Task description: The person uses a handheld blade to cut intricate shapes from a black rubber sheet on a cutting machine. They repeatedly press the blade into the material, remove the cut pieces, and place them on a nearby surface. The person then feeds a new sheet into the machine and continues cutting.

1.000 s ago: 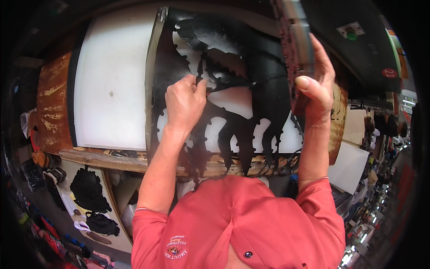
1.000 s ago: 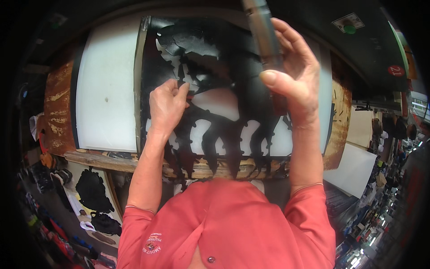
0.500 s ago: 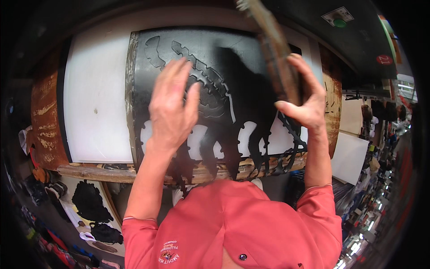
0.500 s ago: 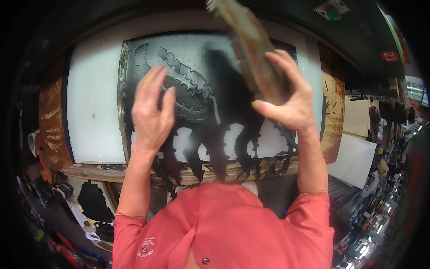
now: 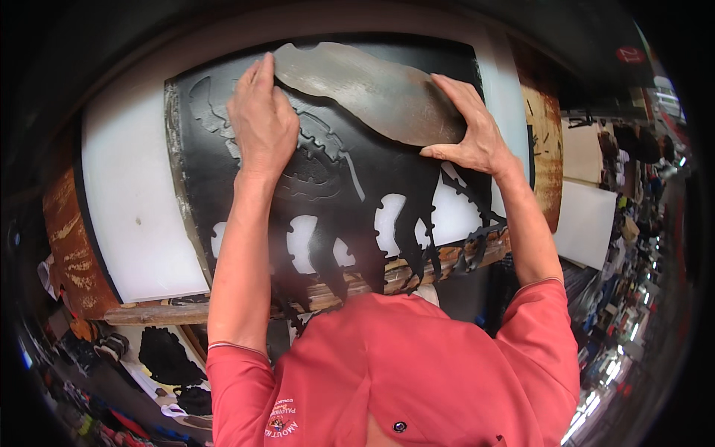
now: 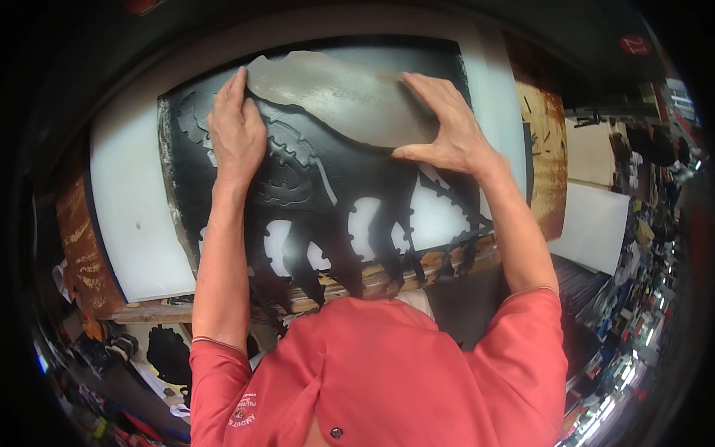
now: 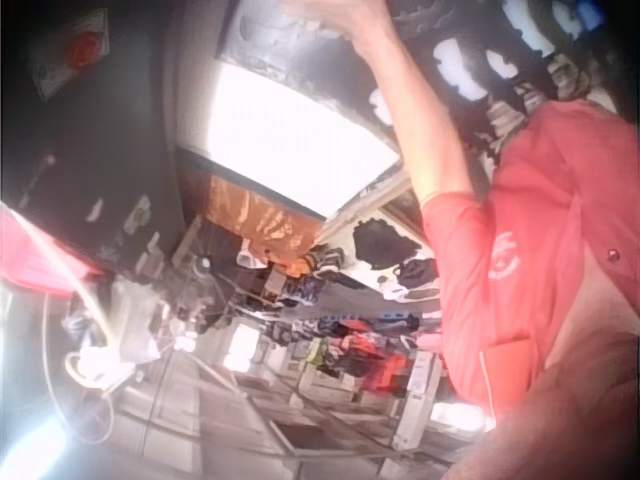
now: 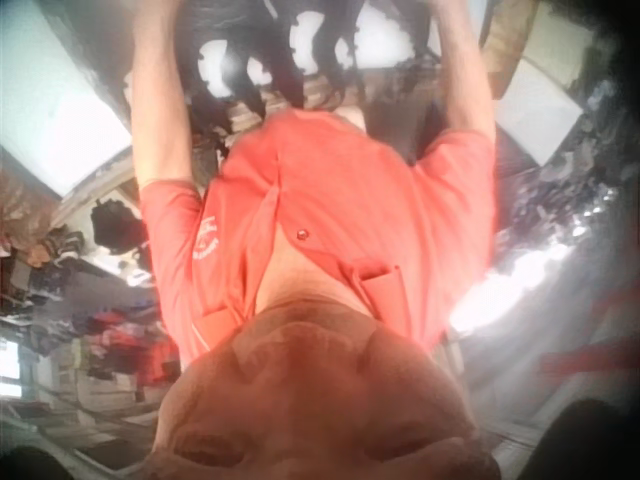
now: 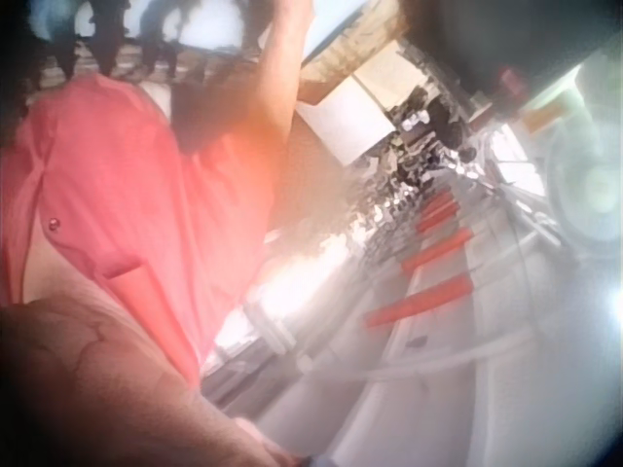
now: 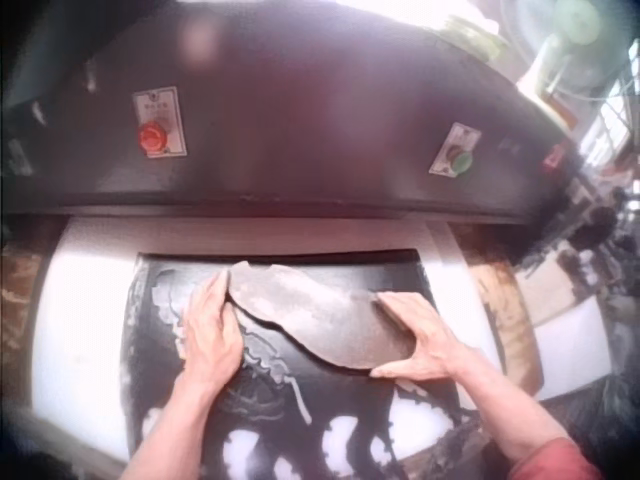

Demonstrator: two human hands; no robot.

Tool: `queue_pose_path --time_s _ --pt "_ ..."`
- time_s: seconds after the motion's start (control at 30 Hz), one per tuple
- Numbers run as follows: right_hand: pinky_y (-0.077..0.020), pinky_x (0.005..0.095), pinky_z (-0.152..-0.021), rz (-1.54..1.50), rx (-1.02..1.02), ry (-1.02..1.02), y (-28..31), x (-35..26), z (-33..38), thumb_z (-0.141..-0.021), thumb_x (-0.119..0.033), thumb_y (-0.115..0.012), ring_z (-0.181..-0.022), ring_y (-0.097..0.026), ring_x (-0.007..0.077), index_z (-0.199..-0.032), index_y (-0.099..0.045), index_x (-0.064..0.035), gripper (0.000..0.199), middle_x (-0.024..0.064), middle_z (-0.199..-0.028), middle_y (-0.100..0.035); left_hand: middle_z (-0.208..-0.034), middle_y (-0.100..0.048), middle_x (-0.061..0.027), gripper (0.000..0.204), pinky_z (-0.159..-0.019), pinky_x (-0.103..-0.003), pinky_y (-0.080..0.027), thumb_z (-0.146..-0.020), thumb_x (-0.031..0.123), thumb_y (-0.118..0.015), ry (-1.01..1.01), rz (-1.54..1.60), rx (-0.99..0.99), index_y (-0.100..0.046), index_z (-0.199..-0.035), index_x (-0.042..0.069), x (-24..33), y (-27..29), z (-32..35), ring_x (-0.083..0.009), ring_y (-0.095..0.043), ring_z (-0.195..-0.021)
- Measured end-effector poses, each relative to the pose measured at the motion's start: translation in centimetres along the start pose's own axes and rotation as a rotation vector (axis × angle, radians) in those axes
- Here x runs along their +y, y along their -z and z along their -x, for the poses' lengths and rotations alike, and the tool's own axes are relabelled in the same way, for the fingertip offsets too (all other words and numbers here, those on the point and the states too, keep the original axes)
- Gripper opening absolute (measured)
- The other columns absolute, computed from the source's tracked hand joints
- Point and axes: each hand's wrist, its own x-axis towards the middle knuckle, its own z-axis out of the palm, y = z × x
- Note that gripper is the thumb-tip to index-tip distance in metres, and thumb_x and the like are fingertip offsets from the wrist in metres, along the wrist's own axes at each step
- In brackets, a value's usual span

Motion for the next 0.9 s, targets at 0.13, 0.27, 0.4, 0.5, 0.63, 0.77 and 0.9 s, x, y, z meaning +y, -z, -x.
queue_pose_path --time_s 0.13,0.27,0.4,0.5,0.63,0.77,0.9 --pt "-0.0446 0.0456 -0.122 -0.036 0.212 -0.158 -2.3 0.5 3.2 -0.066 -0.035 -0.102 -0.142 -0.057 0.0353 -0.158 -0.052 -0.008 0.108 0.0161 -0.154 -0.059 -0.131 -0.071 -0.0249 0.042 -0.107 -0.049 -0.051 -0.096 -0.003 -0.055 0.018 0.035 0.052 -0.068 -0.135 -0.003 -0.5 -0.4 0.1 -0.0428 -0.067 -0.121" --pt "-0.048 0.0464 -0.118 -0.072 0.296 -0.144 -2.8 1.1 3.7 -0.063 -0.027 -0.101 -0.14 -0.058 0.0393 -0.145 -0.064 -0.008 0.092 0.0169 -0.141 -0.066 -0.126 -0.074 -0.024 0.039 -0.104 -0.047 -0.055 -0.096 -0.005 -0.053 0.054 0.123 0.071 -0.073 -0.129 -0.002 -0.5 -0.2 -0.2 -0.0411 -0.071 -0.117" --pt "-0.0486 0.0463 -0.117 -0.142 0.278 -0.14 -2.4 1.2 3.7 -0.064 -0.025 -0.1 -0.138 -0.059 0.0385 -0.143 -0.065 -0.0076 0.089 0.0166 -0.141 -0.067 -0.129 -0.074 -0.0226 0.04 -0.109 -0.044 -0.053 -0.097 -0.003 -0.052 0.105 0.138 0.035 -0.074 -0.13 0.0 -0.5 0.3 -0.1 -0.0382 -0.07 -0.123" --pt "-0.0482 0.0461 -0.118 -0.136 0.297 -0.1 -2.4 1.1 3.4 -0.064 -0.023 -0.099 -0.137 -0.059 0.0379 -0.142 -0.065 -0.0066 0.086 0.0165 -0.14 -0.067 -0.134 -0.072 -0.0235 0.041 -0.114 -0.043 -0.05 -0.099 0.0 -0.05 0.14 0.143 -0.005 -0.073 -0.133 0.0 -0.5 0.5 0.0 -0.0387 -0.067 -0.129" --pt "-0.0458 0.045 -0.12 -0.09 0.279 -0.083 -2.1 0.9 3.1 -0.069 -0.027 -0.098 -0.137 -0.059 0.0358 -0.148 -0.061 -0.0055 0.09 0.0157 -0.143 -0.066 -0.144 -0.066 -0.0261 0.042 -0.12 -0.043 -0.045 -0.103 0.005 -0.048 0.179 0.171 -0.072 -0.07 -0.139 0.001 -0.5 1.4 -0.2 -0.0409 -0.06 -0.139" --pt "-0.0457 0.0432 -0.12 -0.141 0.319 -0.237 -1.6 -0.3 5.1 -0.08 -0.028 -0.093 -0.137 -0.06 0.0331 -0.154 -0.054 -0.0044 0.087 0.0159 -0.144 -0.065 -0.146 -0.066 -0.0256 0.041 -0.119 -0.04 -0.044 -0.108 0.009 -0.053 0.18 0.191 -0.041 -0.063 -0.146 -0.001 1.8 6.0 2.6 -0.0368 -0.06 -0.141" --pt "-0.0498 0.0408 -0.112 -0.226 0.536 -0.378 -3.3 -1.3 7.8 -0.09 -0.021 -0.084 -0.128 -0.064 0.0332 -0.142 -0.062 0.0006 0.061 0.0178 -0.136 -0.067 -0.114 -0.081 -0.0138 0.027 -0.093 -0.032 -0.058 -0.11 0.007 -0.057 0.344 0.401 -0.239 -0.071 -0.13 -0.004 7.1 13.4 11.2 -0.0192 -0.075 -0.103"
